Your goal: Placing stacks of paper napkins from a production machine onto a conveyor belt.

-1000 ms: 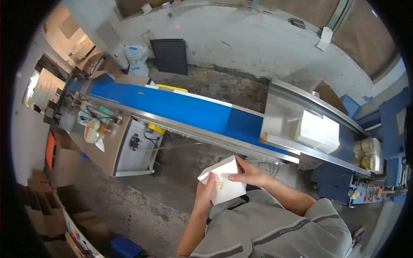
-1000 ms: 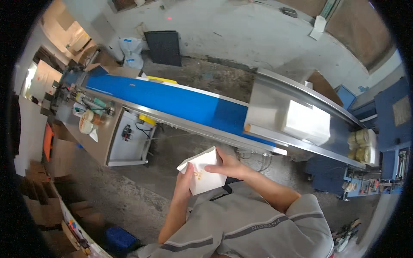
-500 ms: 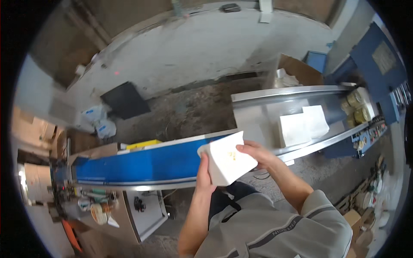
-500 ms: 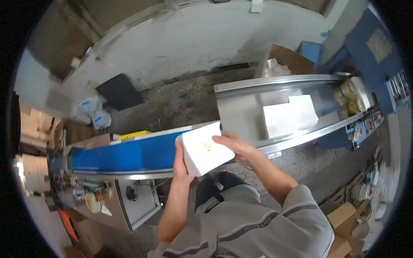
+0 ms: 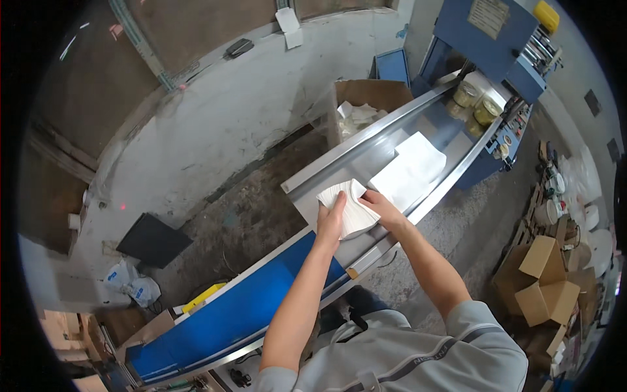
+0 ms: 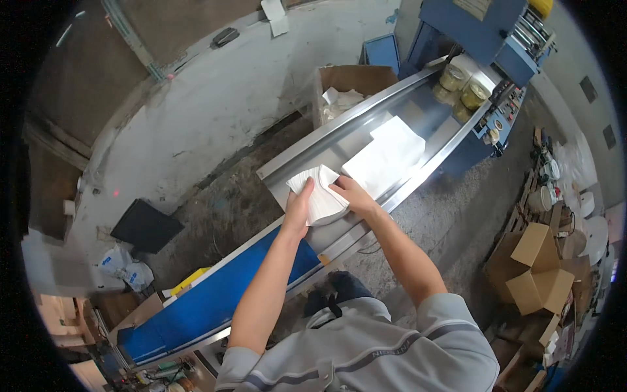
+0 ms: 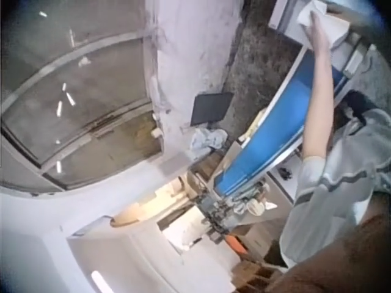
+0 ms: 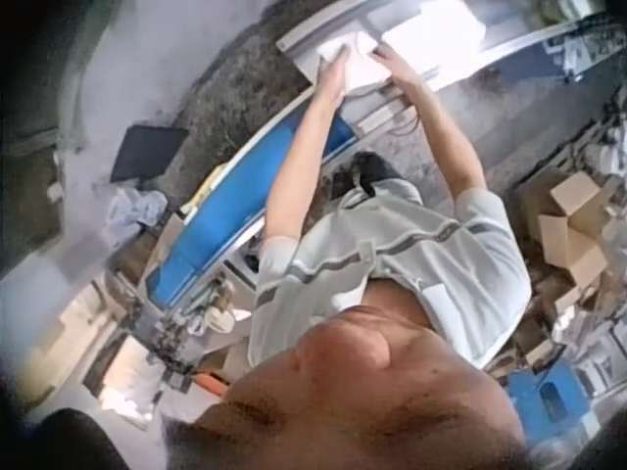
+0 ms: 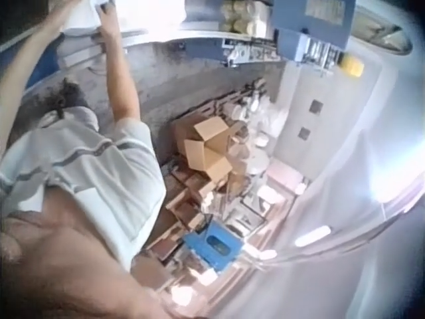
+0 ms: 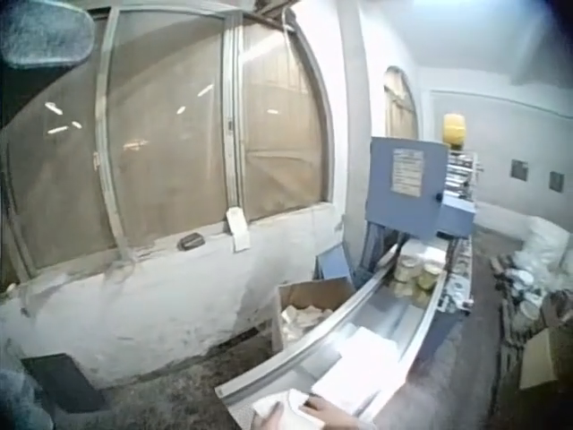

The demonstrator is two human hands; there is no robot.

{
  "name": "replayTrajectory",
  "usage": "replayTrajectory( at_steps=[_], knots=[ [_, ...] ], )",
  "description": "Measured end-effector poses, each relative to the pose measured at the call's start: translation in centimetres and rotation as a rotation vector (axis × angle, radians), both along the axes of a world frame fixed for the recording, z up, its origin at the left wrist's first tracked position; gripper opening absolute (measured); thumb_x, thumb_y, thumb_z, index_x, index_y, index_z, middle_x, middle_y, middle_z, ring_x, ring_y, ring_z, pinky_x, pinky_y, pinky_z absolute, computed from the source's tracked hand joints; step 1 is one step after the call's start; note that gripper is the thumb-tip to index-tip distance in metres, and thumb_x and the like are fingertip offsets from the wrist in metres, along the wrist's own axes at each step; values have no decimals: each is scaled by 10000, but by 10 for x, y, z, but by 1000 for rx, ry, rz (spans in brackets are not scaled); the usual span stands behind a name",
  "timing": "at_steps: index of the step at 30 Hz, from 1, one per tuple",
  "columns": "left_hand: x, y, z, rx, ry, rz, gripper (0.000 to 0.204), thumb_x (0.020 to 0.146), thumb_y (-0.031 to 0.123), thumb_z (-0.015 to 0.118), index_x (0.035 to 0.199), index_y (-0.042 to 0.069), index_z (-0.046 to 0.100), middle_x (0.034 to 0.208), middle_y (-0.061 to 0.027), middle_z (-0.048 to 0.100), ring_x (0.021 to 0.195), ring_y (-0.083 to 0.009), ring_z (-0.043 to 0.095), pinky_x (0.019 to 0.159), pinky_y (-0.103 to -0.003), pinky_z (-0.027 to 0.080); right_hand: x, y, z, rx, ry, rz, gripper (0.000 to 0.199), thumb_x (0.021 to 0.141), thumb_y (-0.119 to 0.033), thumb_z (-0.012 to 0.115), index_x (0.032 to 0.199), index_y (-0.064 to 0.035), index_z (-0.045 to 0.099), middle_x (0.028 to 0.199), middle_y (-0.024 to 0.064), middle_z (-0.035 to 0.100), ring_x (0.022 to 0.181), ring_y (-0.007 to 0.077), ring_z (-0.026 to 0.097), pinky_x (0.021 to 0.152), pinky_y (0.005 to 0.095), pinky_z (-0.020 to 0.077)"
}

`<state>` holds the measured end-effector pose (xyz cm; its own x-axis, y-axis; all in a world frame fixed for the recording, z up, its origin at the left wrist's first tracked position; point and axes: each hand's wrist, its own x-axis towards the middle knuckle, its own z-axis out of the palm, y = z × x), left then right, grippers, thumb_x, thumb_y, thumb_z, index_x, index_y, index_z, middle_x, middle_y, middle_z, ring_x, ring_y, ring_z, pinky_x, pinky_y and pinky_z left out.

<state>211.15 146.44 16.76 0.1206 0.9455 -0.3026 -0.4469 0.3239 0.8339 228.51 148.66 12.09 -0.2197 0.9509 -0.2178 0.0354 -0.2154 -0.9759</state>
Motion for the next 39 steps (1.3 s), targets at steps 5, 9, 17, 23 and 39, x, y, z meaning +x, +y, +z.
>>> replayTrajectory(
  at_steps=[5,9,17,23,39],
  knots=[
    [15,18,-7,33,73,-20,514,992,301,582,1371,-12,432,1280,-111,570,1161,-191,556,970,-323,441,25,16,-9,155,-163,-169,464,927,-200,666,1240,115,532,1119,171,654,1021,198,636,878,311,504],
    [0,0,25,147,189,-151,684,957,324,639,1415,-66,312,1309,-165,548,1170,-207,549,976,-312,441,49,12,-10,263,-309,-190,493,923,-219,676,1239,125,517,1134,184,646,1000,216,648,871,310,511],
    [-6,-37,1,606,979,-199,1261,643,325,901,1503,-72,69,1541,-361,113,1444,-501,137,1174,-519,209,26,-17,40,-81,132,-116,690,1055,-498,312,1517,13,273,1537,118,361,1399,194,343,1154,304,254],
    [2,-29,-8,628,918,-127,1259,662,343,895,1523,-32,57,1542,-340,148,1441,-476,180,1171,-501,222,28,-8,32,3,286,-46,721,1044,-497,373,1535,7,215,1578,99,282,1429,205,280,1172,313,202],
    [9,-2,14,198,375,-8,793,1024,459,443,1553,3,67,1509,-278,299,1342,-299,412,1088,-345,343,40,18,51,-16,142,-4,680,1048,-545,255,1516,-57,330,1513,108,384,1365,193,383,1142,304,280]
  ],
)
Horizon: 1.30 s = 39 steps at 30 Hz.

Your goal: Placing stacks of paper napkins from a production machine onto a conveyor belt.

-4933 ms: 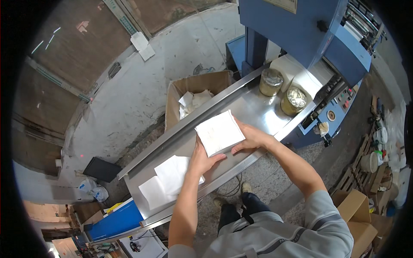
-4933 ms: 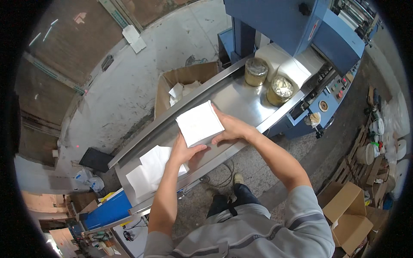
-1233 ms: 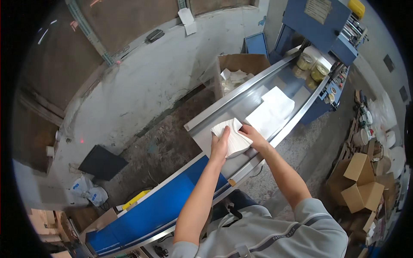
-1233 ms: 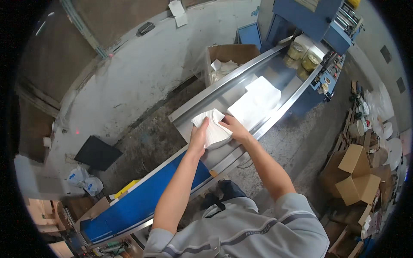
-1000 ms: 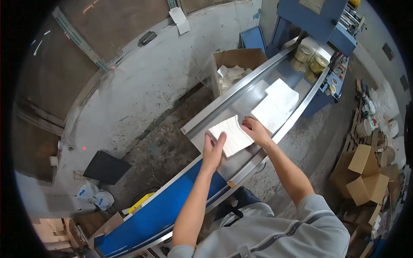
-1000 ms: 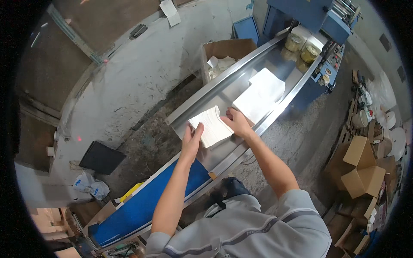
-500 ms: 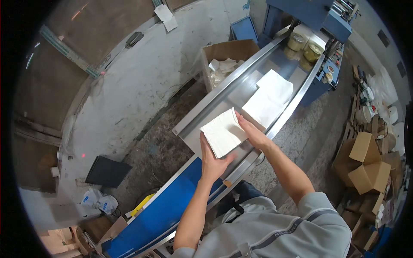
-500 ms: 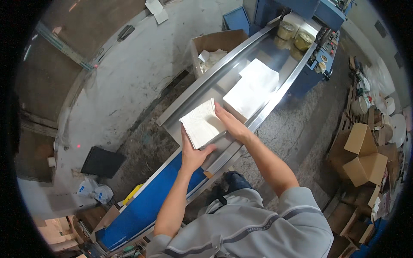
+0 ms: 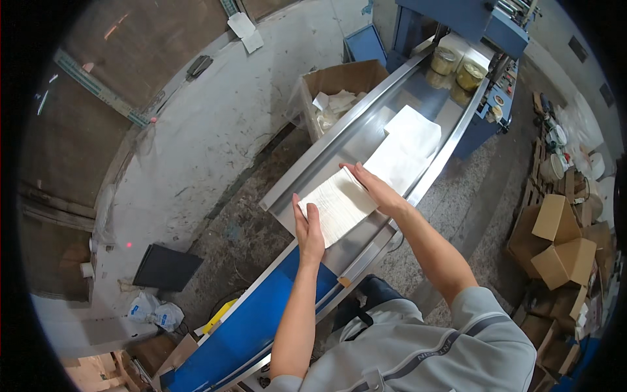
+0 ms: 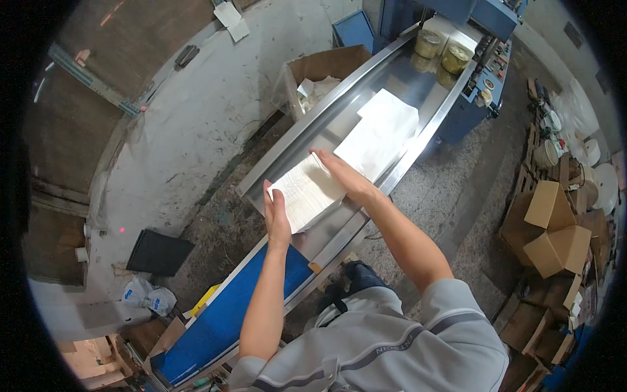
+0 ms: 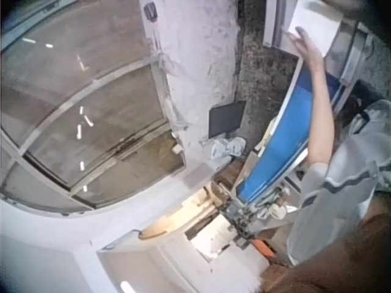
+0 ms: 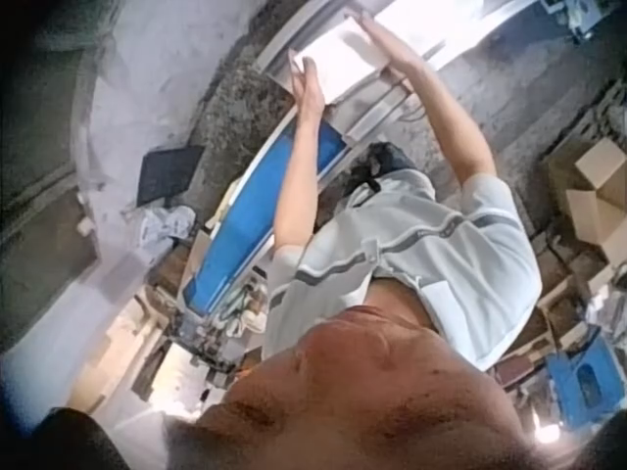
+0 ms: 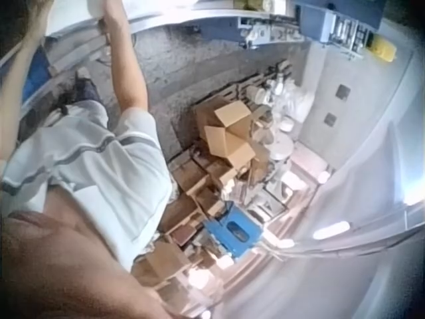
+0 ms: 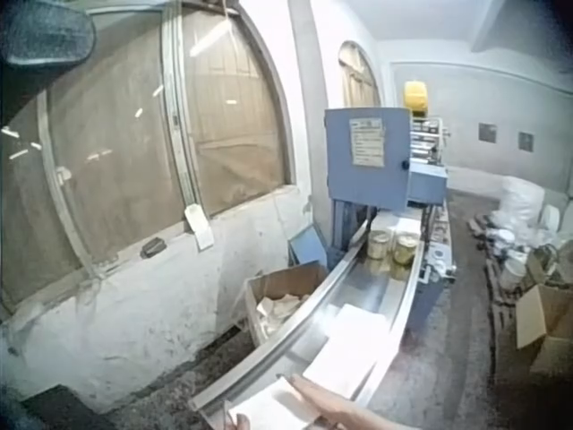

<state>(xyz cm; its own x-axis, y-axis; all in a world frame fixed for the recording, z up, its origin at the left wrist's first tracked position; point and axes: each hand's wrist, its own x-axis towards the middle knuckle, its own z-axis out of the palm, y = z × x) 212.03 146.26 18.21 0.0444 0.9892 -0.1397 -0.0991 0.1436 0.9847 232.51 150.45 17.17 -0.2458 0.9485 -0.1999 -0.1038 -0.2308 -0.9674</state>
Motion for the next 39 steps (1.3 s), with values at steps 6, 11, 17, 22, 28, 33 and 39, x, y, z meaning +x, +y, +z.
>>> replayTrajectory(
  at_steps=[6,11,17,22,28,33,39],
  knots=[
    [15,8,-14,-19,47,149,855,1002,536,432,1552,1,54,1524,-294,262,1370,-331,378,1103,-364,329,-10,-7,8,-12,12,-12,747,1013,-623,269,1521,-79,332,1485,130,412,1339,215,413,1123,325,317],
    [32,8,-7,-88,9,211,861,999,543,440,1551,0,62,1538,-260,255,1386,-315,353,1119,-367,306,-24,-10,-16,-65,67,-25,799,1003,-621,332,1563,-72,178,1527,171,346,1388,242,360,1149,329,277],
    [-10,-3,-39,-58,-619,46,791,992,536,467,1551,59,174,1514,-158,352,1370,-296,383,1123,-424,322,-78,-32,33,229,-522,99,936,979,-626,358,1512,91,80,1562,347,103,1483,429,79,1209,413,105],
    [-48,-31,-18,-52,-884,159,774,960,627,413,1486,62,355,1437,-149,476,1305,-319,483,1096,-446,385,-80,-51,91,440,-522,286,756,975,-442,546,1487,49,287,1522,271,308,1390,375,361,1119,414,342],
    [-55,-41,-28,-28,-1144,119,814,929,663,444,1485,72,370,1478,-144,443,1328,-354,455,1102,-497,369,-59,-46,69,88,-208,90,923,905,-486,662,1528,10,198,1484,247,383,1337,304,455,1064,395,434],
    [-58,-57,-8,-75,-972,22,821,931,618,500,1522,85,300,1515,-120,400,1373,-275,424,1108,-425,375,-72,-49,58,-231,254,288,883,915,-462,652,1511,28,221,1421,231,457,1258,274,539,1031,374,477],
    [-85,-87,-9,-133,-724,51,780,918,536,600,1483,60,351,1448,-139,455,1340,-268,456,1089,-403,397,-78,-63,53,-114,167,316,822,923,-358,678,1500,32,243,1304,204,562,1184,240,570,991,356,467]
  ],
)
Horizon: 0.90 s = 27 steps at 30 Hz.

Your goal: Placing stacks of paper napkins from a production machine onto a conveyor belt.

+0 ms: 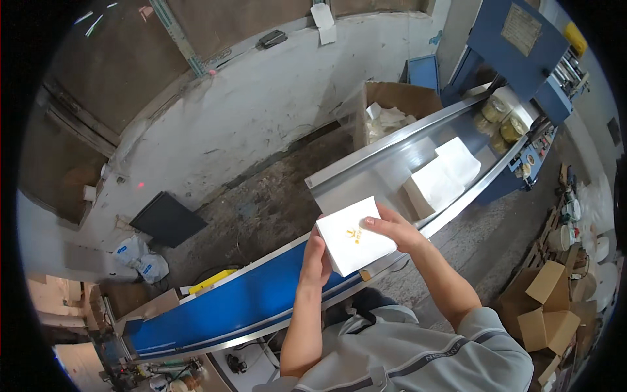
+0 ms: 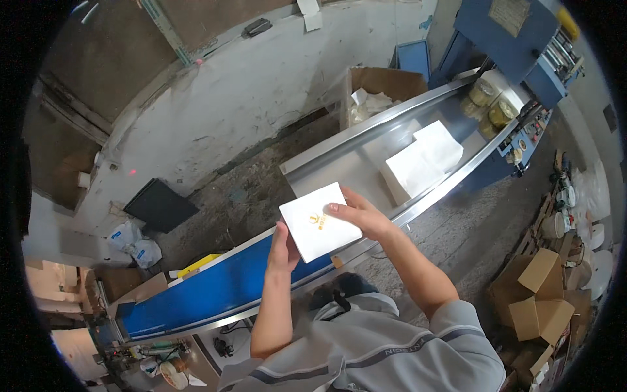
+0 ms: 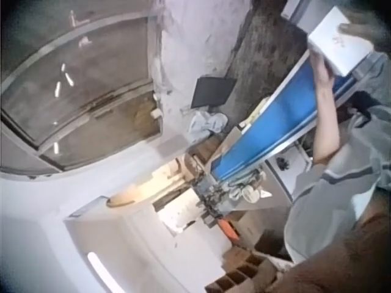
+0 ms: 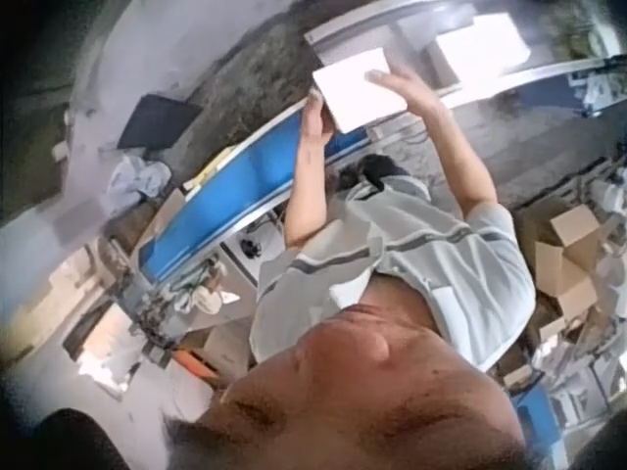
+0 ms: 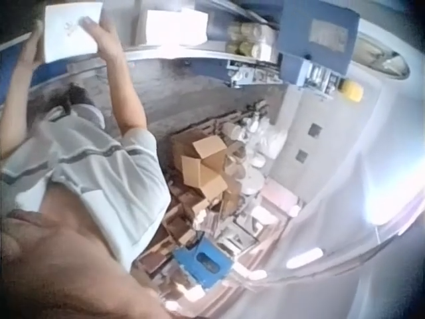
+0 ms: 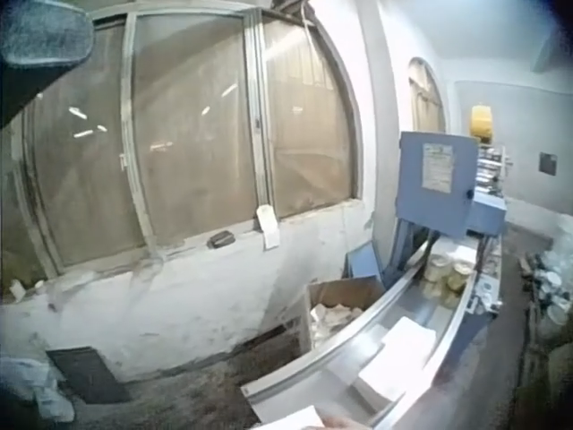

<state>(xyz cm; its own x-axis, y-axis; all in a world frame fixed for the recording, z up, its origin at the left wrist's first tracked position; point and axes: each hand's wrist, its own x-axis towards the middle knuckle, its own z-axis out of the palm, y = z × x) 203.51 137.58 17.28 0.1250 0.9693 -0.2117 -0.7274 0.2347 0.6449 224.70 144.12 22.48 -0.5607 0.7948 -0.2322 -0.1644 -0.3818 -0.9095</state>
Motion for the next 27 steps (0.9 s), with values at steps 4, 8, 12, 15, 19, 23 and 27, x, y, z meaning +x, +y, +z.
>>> replayTrajectory(
  at_steps=[4,8,12,15,19,23,27],
  knots=[
    [-9,-14,9,-106,178,29,747,892,353,723,1446,2,366,1349,-156,529,1263,-251,517,1048,-372,434,-4,-11,-18,42,-154,-60,880,889,-343,727,1505,40,230,1273,224,571,1152,245,573,958,342,466],
    [-28,-33,4,-251,295,94,571,941,268,674,1375,-12,431,1271,-150,580,1157,-218,584,983,-343,479,-24,-15,-27,124,-122,43,915,861,-292,763,1512,43,215,1275,229,569,1145,255,574,974,351,460],
    [-41,-63,9,-367,401,289,411,972,229,630,1282,-7,498,1126,-134,639,966,-181,653,816,-299,551,-58,-34,-28,114,-167,77,926,824,-294,792,1498,45,254,1206,222,602,1086,245,595,920,350,485],
    [-61,-94,3,-366,400,350,413,956,241,657,1264,4,516,1098,-125,645,927,-151,650,780,-286,551,-85,-50,-32,138,-193,153,931,809,-288,798,1499,35,264,1217,216,591,1077,240,598,919,354,490],
    [-95,-153,-3,-292,374,384,450,937,275,686,1252,-6,532,1088,-99,640,945,-137,625,814,-280,517,-125,-79,-36,-41,-15,401,1085,785,-262,809,1550,16,91,1365,228,492,1256,269,488,1060,369,380],
    [-135,-229,-15,-266,299,474,567,937,354,675,1333,-4,483,1176,-119,622,1043,-163,608,850,-291,509,-191,-140,-23,-81,-131,459,1048,752,-160,797,1538,38,133,1344,247,516,1208,279,543,1038,363,413],
    [-180,-325,-3,-226,270,426,810,915,372,691,1522,71,249,1334,-134,532,1168,-199,553,855,-327,519,-261,-210,-25,-112,-125,396,964,791,-125,758,1524,51,157,1353,234,503,1211,284,540,1001,361,453]
  ],
)
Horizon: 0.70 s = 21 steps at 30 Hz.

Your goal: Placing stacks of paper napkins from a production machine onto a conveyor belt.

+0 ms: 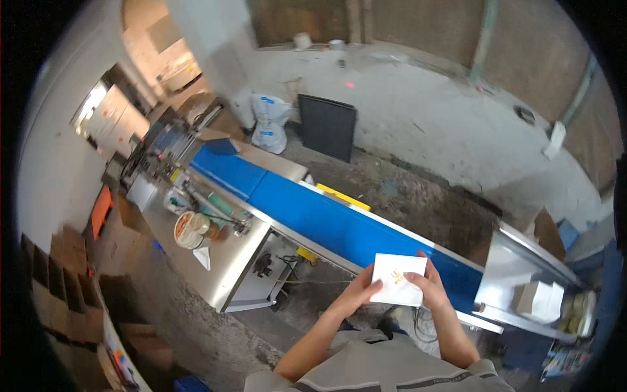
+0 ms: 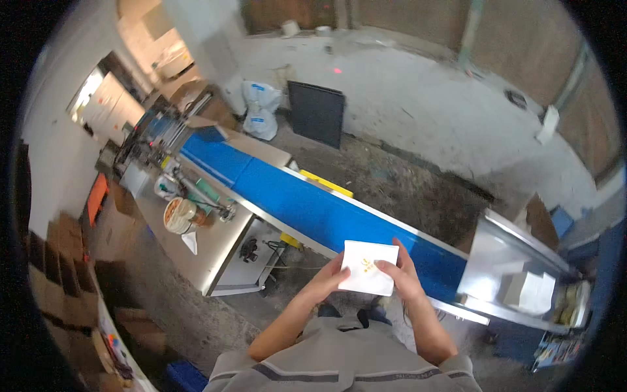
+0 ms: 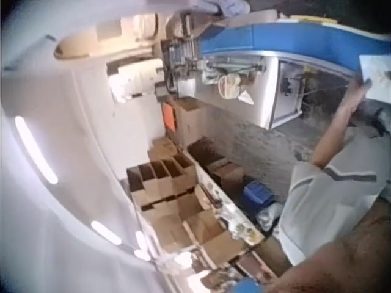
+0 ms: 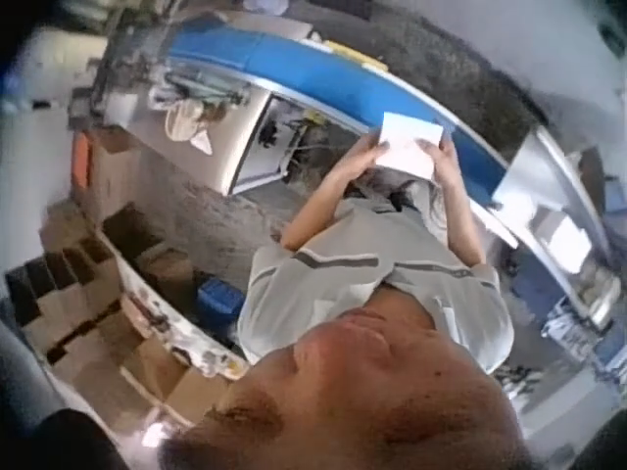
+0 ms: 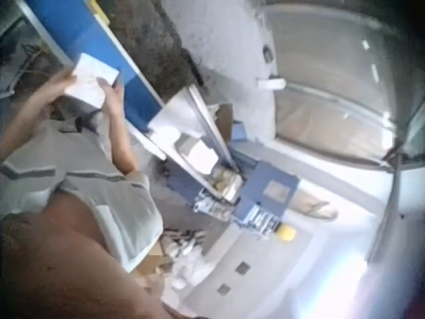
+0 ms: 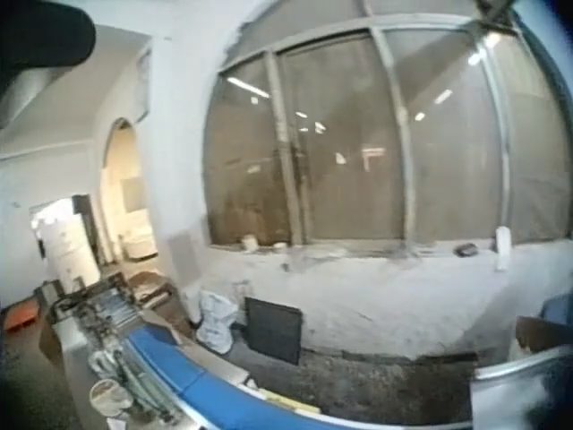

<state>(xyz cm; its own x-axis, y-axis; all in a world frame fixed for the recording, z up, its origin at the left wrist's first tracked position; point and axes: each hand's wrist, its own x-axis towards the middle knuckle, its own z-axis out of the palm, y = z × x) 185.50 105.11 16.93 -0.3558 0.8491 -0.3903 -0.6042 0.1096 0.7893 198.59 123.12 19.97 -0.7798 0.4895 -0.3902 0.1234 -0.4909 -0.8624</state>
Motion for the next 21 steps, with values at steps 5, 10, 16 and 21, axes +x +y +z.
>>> replayTrajectory(
  at_steps=[5,10,16,21],
  knots=[
    [-50,-94,14,191,140,194,836,877,162,741,1524,21,232,1388,-123,499,1232,-195,517,940,-322,484,-88,-81,-19,-19,21,71,956,806,-136,751,1520,54,144,1392,238,457,1248,302,509,1019,393,454],
    [-96,-178,18,125,204,330,794,866,154,758,1487,-40,303,1407,-121,492,1205,-177,528,975,-316,461,-162,-138,0,-138,51,342,1011,800,-159,765,1536,22,95,1418,210,440,1291,316,486,1048,412,433],
    [-155,-241,3,73,147,595,813,889,162,742,1505,-54,258,1386,-115,517,1158,-154,539,912,-289,488,-271,-187,-4,-89,-10,501,921,788,-115,754,1513,12,201,1382,196,480,1273,318,501,1052,429,432],
    [-195,-312,-33,-91,85,882,646,936,160,679,1458,-29,350,1254,-140,608,1049,-184,633,847,-314,539,-421,-201,-20,-61,158,392,614,798,-82,741,1334,-8,453,1189,147,621,1081,272,639,920,414,542]
  ],
)
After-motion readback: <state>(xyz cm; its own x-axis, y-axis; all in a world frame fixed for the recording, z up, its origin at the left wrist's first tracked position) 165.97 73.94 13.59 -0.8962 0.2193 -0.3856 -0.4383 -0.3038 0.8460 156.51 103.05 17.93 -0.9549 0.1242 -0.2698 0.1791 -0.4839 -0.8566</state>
